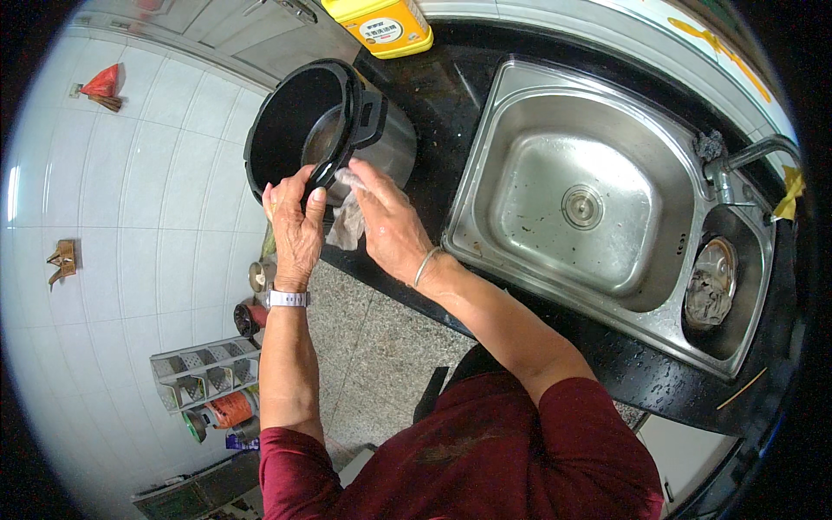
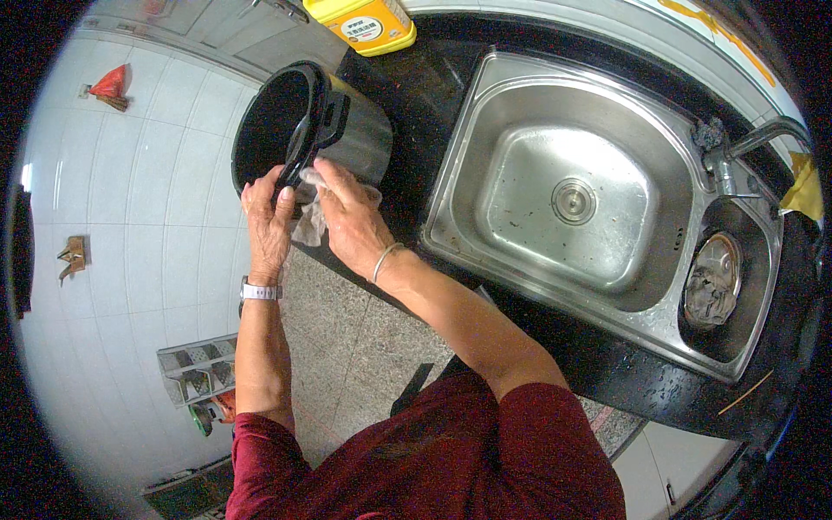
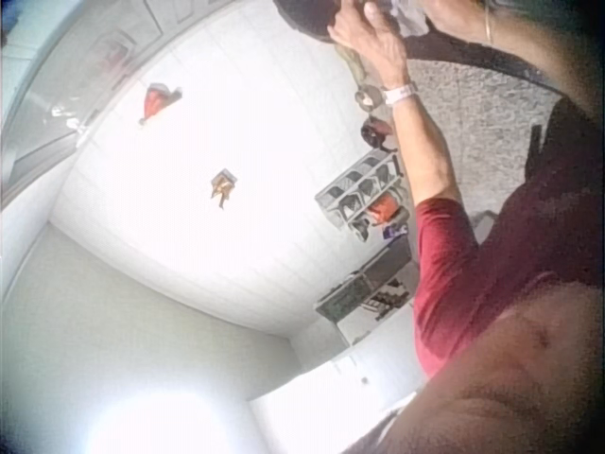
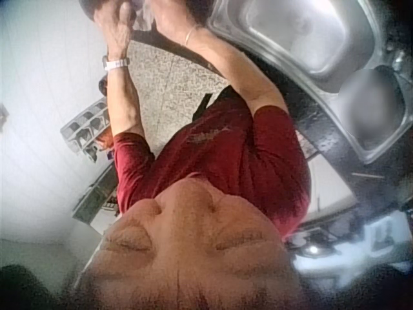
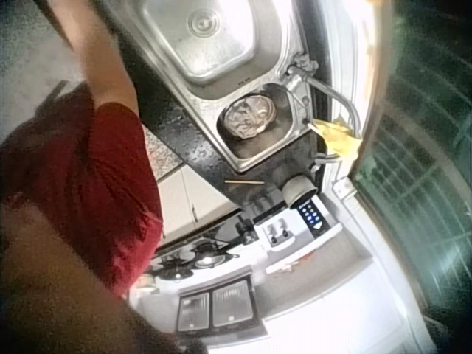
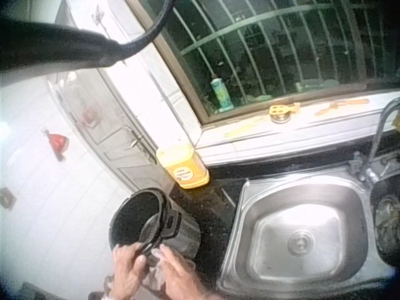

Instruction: The person washes a detachable pot in a sink, then wipes the interior and exterior of a multi-cooker and the surrounding countertop using a cloth.

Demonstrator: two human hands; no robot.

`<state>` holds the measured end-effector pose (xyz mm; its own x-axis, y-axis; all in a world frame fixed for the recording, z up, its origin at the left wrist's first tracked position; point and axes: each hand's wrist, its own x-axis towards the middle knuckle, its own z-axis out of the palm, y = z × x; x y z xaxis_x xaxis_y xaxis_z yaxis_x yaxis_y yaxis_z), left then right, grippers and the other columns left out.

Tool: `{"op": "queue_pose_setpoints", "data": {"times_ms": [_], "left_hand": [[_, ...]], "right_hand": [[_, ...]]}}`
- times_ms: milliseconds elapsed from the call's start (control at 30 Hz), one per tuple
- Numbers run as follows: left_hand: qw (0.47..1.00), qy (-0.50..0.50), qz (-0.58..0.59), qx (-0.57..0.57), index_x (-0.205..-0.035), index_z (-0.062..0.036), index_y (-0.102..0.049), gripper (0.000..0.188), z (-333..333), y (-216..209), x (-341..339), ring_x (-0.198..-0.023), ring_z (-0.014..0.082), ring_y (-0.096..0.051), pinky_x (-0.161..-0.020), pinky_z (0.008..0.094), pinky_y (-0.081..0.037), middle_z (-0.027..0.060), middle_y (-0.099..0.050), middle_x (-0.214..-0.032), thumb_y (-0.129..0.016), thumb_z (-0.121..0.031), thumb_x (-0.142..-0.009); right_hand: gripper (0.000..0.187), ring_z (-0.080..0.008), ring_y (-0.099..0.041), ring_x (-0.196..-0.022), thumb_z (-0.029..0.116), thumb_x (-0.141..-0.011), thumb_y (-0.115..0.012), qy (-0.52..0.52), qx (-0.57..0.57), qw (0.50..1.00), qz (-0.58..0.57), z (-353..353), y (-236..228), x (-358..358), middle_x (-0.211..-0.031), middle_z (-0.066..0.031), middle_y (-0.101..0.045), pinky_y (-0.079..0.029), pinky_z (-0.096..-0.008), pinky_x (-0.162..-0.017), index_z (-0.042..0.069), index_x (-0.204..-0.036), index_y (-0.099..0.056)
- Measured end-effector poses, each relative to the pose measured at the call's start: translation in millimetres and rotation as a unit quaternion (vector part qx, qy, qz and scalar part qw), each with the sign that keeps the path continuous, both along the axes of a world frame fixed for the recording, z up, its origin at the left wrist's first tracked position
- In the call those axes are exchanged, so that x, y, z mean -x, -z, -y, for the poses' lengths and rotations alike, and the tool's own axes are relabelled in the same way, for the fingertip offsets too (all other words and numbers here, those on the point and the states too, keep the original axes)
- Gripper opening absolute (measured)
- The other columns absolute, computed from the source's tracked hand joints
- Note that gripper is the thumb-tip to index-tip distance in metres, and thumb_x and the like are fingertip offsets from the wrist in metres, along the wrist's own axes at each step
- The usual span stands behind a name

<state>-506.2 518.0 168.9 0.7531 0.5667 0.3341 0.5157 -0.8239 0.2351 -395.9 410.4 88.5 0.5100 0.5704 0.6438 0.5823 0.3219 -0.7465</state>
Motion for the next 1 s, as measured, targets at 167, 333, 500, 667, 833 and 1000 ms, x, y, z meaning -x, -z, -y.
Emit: {"op": "queue_pose_setpoints", "data": {"times_ms": [167, 333, 500, 667, 833, 1000], "left_hand": [[0.999, 0.004, 0.022, -0.024, -0.124, -0.0102, -0.060, 0.038, -2, 6, 1, -0.108, 0.0273, -0.053, -0.117, 0.0494, -0.019, 0.0079, -0.060, -0.105, -0.054, -0.037, -0.099], [1.000, -0.018, -0.005, -0.005, -0.127, -0.0083, -0.059, 0.042, 2, -1, 2, -0.116, 0.0318, -0.051, -0.117, 0.0498, -0.019, 0.0113, -0.063, -0.117, -0.052, -0.039, -0.100], [1.000, 0.001, 0.000, -0.009, -0.127, -0.0075, -0.058, 0.041, -1, 3, 2, -0.115, 0.0321, -0.050, -0.116, 0.0494, -0.021, 0.0115, -0.062, -0.115, -0.052, -0.038, -0.100], [0.999, 0.015, 0.035, -0.021, -0.122, -0.0096, -0.060, 0.033, 0, 7, 0, -0.104, 0.0265, -0.054, -0.114, 0.0487, -0.021, 0.0073, -0.059, -0.101, -0.056, -0.031, -0.097], [1.000, 0.005, 0.023, -0.009, -0.121, -0.0087, -0.060, 0.033, 2, 2, -1, -0.104, 0.0275, -0.054, -0.114, 0.0488, -0.022, 0.0081, -0.060, -0.100, -0.055, -0.031, -0.097], [0.999, 0.006, 0.028, -0.015, -0.120, -0.0095, -0.061, 0.033, -1, 5, 6, -0.103, 0.0274, -0.054, -0.113, 0.0491, -0.023, 0.0077, -0.060, -0.099, -0.056, -0.033, -0.097]], "right_hand": [[0.027, -0.0368, -0.049, -0.130, -0.005, -0.088, -0.054, -0.039, -0.016, 0.999, -0.009, 2, 10, 11, -0.136, -0.0230, -0.050, -0.041, -0.0420, -0.110, -0.012, -0.114, -0.060], [0.038, -0.0392, -0.050, -0.124, -0.009, -0.080, -0.060, 0.140, 0.022, 0.981, -0.131, -8, 16, -54, -0.133, -0.0219, -0.052, -0.039, -0.0421, -0.109, 0.000, -0.117, -0.064], [0.036, -0.0413, -0.047, -0.121, -0.004, -0.078, -0.067, 0.096, 0.010, 0.928, -0.359, -35, -12, -15, -0.128, -0.0208, -0.046, -0.038, -0.0460, -0.105, 0.001, -0.113, -0.058], [0.039, -0.0443, -0.043, -0.123, -0.005, -0.075, -0.065, 0.026, 0.019, 0.991, -0.128, -13, 3, 54, -0.132, -0.0235, -0.042, -0.037, -0.0514, -0.104, -0.003, -0.111, -0.052], [0.041, -0.0448, -0.048, -0.121, -0.010, -0.077, -0.057, -0.003, 0.106, 0.985, -0.134, -14, 47, 66, -0.133, -0.0252, -0.046, -0.043, -0.0474, -0.103, -0.006, -0.118, -0.050], [0.044, -0.0442, -0.055, -0.107, -0.012, -0.077, -0.053, -0.056, 0.237, 0.951, -0.190, -8, 53, 50, -0.115, -0.0240, -0.055, -0.047, -0.0469, -0.093, -0.002, -0.120, -0.053]]}}
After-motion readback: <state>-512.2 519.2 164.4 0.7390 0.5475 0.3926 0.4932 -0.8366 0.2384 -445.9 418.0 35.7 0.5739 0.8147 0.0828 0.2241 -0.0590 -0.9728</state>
